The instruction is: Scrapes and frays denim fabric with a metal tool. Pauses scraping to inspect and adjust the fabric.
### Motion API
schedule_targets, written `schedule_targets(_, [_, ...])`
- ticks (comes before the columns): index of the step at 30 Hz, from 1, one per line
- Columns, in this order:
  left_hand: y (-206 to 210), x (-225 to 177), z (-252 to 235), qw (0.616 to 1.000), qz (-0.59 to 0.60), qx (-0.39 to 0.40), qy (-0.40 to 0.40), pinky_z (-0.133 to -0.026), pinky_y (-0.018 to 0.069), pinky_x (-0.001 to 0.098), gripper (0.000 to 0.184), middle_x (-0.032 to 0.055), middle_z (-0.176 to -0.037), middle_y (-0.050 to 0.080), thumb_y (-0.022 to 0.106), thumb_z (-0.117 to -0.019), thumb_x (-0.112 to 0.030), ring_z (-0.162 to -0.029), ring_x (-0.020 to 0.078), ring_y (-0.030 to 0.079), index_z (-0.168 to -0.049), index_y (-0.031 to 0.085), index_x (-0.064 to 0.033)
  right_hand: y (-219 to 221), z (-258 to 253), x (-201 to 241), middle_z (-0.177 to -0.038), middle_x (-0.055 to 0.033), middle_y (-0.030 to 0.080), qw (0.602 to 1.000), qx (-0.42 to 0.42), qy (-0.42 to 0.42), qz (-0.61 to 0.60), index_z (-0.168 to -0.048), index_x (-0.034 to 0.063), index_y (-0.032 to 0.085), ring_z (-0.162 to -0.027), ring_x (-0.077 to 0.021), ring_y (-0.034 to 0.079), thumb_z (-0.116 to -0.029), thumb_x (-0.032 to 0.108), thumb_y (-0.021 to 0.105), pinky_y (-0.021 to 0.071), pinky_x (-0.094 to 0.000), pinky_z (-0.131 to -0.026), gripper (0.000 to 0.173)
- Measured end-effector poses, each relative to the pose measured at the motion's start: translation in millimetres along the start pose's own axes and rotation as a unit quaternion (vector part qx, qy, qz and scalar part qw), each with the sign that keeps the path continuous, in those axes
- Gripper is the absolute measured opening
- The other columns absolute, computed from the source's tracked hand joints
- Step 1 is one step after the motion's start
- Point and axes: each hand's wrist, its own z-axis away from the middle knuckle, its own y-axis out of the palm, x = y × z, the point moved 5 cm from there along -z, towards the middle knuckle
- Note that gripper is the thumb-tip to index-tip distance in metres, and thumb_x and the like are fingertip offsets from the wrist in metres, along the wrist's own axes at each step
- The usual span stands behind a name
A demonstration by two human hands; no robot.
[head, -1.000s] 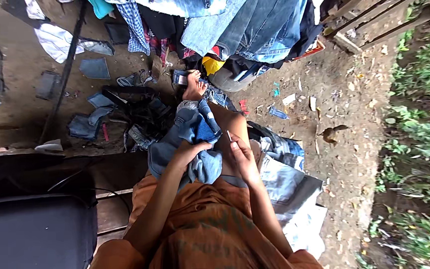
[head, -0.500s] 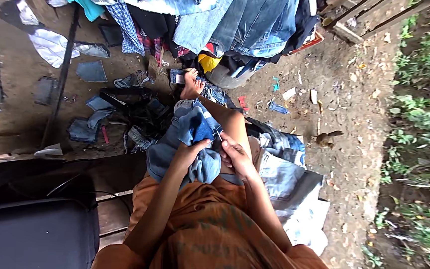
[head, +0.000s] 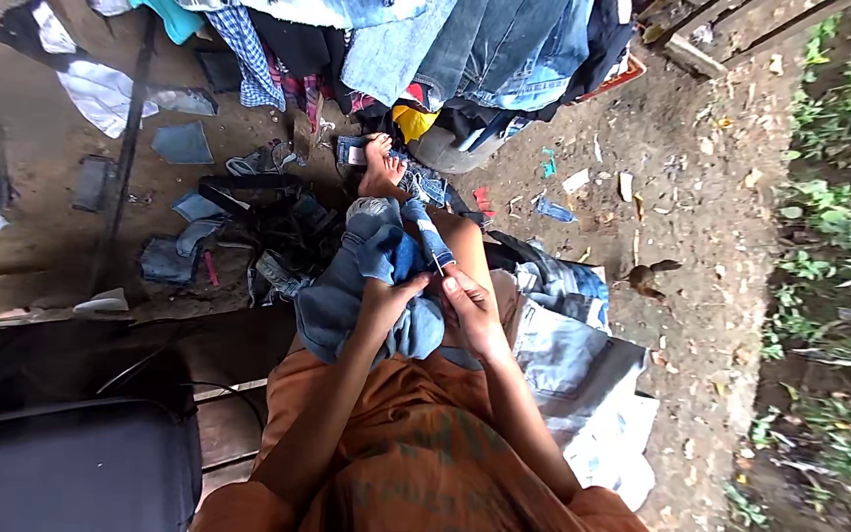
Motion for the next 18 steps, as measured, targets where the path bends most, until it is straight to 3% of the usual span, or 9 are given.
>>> schedule_targets(4, [-1.8,1.0,-5.3,1.0,0.015,-0.018,-0.019,-0.094,0.0554,0.0311,0.052,0.0082,-0.111,0.069,0.082,-0.0781,0.004,-0.103,0.0101,0.066,-0.125,0.06,0.0001,-8.2,-0.5,-1.7,-0.088,0.0036,0.063,0.996,-0.003,-0.031,0.081,-0.132,-0.0065,0.06,-0.065,0.0064,0.047,-0.1043,0.016,0.048,0.0413,-0.0132,-0.06,0.037])
schedule_targets(6, [-3.4,0.5,-6.4,0.999,0.013,-0.014,-0.035,-0.094,0.055,0.0323,0.05,0.0085,-0.11,0.069,0.082,-0.0791,0.003,-0.103,0.0106,0.066,-0.124,0.061,0.0,-10.4,2.2,0.1,-0.102,-0.0042,0.069,0.987,0.015,-0.062,0.146,-0.13,-0.008,0.061,-0.081,0.0048,0.058,-0.1045,0.018,0.05,0.0487,-0.0147,-0.077,0.038])
schedule_targets(8, [-4.9,-0.1,-5.7,0.999,0.011,-0.009,-0.035,-0.091,0.0556,0.0303,0.048,0.0064,-0.107,0.07,0.08,-0.0788,0.004,-0.099,0.0084,0.066,-0.123,0.062,-0.0012,-11.9,6.8,0.0,-0.114,-0.0127,0.073,0.961,0.025,-0.101,0.257,-0.13,-0.004,0.065,-0.099,-0.0085,0.069,-0.1041,0.028,0.053,0.0557,-0.0295,-0.091,0.043])
schedule_targets(9, [-6.1,0.1,-5.3,0.999,0.016,-0.009,-0.035,-0.089,0.0557,0.0294,0.046,0.0059,-0.106,0.069,0.079,-0.0796,0.006,-0.098,0.0077,0.066,-0.122,0.061,-0.0012,-11.1,8.6,0.1,-0.115,-0.0155,0.073,0.942,0.022,-0.115,0.315,-0.131,-0.0011,0.066,-0.1,-0.0182,0.072,-0.1039,0.034,0.054,0.0578,-0.0407,-0.089,0.046])
schedule_targets(11, [-7.7,-0.7,-3.0,0.998,0.034,-0.006,-0.047,-0.087,0.0554,0.0273,0.041,0.0045,-0.104,0.068,0.074,-0.084,0.006,-0.095,0.0061,0.065,-0.122,0.06,-0.0011,-7.3,11.3,-0.1,-0.109,-0.0177,0.074,0.912,0.004,-0.138,0.387,-0.133,0.0023,0.066,-0.09,-0.0293,0.074,-0.1028,0.039,0.054,0.0592,-0.0515,-0.077,0.049])
schedule_targets(14, [-9.5,-3.1,-0.4,0.995,0.068,-0.001,-0.076,-0.084,0.0563,0.0255,0.032,0.0017,-0.098,0.069,0.069,-0.0894,0.005,-0.09,0.0051,0.066,-0.119,0.061,-0.0037,-2.9,12.5,-0.8,-0.094,-0.0162,0.075,0.895,-0.021,-0.151,0.42,-0.137,0.0058,0.065,-0.074,-0.0317,0.072,-0.1016,0.037,0.056,0.0578,-0.0518,-0.064,0.048])
schedule_targets(18, [-10.7,-3.1,1.7,0.992,0.07,0.012,-0.108,-0.081,0.0575,0.0265,0.031,0.0025,-0.093,0.07,0.07,-0.0861,0.009,-0.086,0.0071,0.067,-0.113,0.061,-0.0026,-2.2,12.5,-5.4,-0.09,-0.0164,0.074,0.891,-0.054,-0.152,0.425,-0.137,0.0063,0.065,-0.071,-0.0323,0.072,-0.1025,0.039,0.055,0.0574,-0.0511,-0.062,0.049])
